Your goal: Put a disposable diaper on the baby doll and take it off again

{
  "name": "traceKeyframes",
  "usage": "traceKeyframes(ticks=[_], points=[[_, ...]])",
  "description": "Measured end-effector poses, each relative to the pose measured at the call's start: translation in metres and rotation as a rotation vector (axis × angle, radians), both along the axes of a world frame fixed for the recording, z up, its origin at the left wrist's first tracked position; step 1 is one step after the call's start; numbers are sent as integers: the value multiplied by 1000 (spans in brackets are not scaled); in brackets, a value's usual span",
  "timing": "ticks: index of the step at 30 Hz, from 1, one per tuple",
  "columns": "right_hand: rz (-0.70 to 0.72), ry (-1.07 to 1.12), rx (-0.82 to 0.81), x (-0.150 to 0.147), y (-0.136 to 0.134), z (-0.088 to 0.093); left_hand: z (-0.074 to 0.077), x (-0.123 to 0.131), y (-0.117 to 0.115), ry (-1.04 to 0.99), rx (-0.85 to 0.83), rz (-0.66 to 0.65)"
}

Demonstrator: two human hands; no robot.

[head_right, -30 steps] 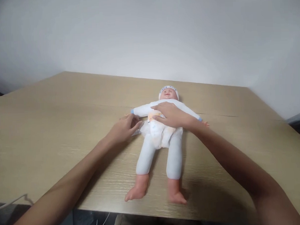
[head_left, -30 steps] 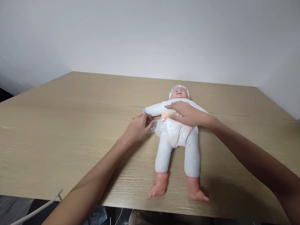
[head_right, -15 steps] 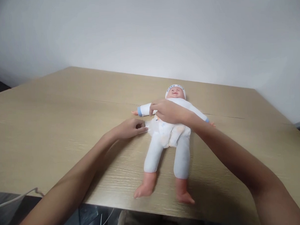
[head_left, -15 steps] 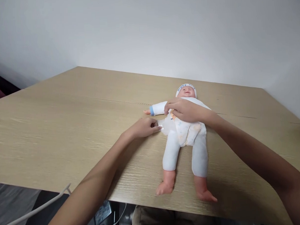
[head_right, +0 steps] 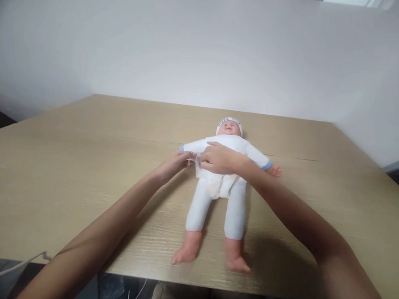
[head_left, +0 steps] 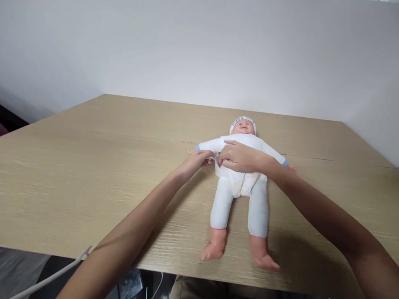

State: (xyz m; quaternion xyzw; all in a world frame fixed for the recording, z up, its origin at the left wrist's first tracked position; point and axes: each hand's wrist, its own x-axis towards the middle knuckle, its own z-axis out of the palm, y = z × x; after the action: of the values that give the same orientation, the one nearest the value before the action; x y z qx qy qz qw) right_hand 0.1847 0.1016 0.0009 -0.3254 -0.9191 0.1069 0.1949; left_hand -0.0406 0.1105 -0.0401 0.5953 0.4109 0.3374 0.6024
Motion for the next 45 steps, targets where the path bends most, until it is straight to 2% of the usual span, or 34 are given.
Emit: traceKeyframes(ticks=[2, 5, 8, 11, 14, 19, 24, 31, 37, 40, 42, 43, 45], points=[[54, 39, 33, 12, -6, 9, 4, 10, -1, -31, -9, 22], [-100, 284, 80, 33, -15, 12, 10, 26, -1, -42, -13, 41], [-260, 387, 10, 44, -18, 0, 12, 41, 1, -24, -43, 17], [-318, 409, -100, 43, -20, -15, 11, 50, 3, -2, -67, -4], [-315, 444, -174, 38, -21, -21, 6, 49, 3, -19, -61, -29], [-297, 417, -246, 36, -19, -16, -9, 44, -3, -139, 42, -103], [-346, 423, -274, 33, -20, -13, -21, 45, -8, -198, 56, -45], [-338, 417, -260, 39, -19, -16, -30, 47, -7, -232, 77, 2], [-361, 438, -185, 37, -13, -26, -28, 51, -9, -172, 85, 68], [-431, 418, 59, 28, -29, -20, -15, 50, -24, -94, 244, 164], [-489, 389, 262, 20, -57, -14, -3, 45, -43, -2, 425, 203], [-492, 368, 323, 17, -76, -11, 3, 40, -54, 46, 517, 175], [-430, 312, 306, 12, -117, -9, 12, 29, -77, 135, 653, -3]])
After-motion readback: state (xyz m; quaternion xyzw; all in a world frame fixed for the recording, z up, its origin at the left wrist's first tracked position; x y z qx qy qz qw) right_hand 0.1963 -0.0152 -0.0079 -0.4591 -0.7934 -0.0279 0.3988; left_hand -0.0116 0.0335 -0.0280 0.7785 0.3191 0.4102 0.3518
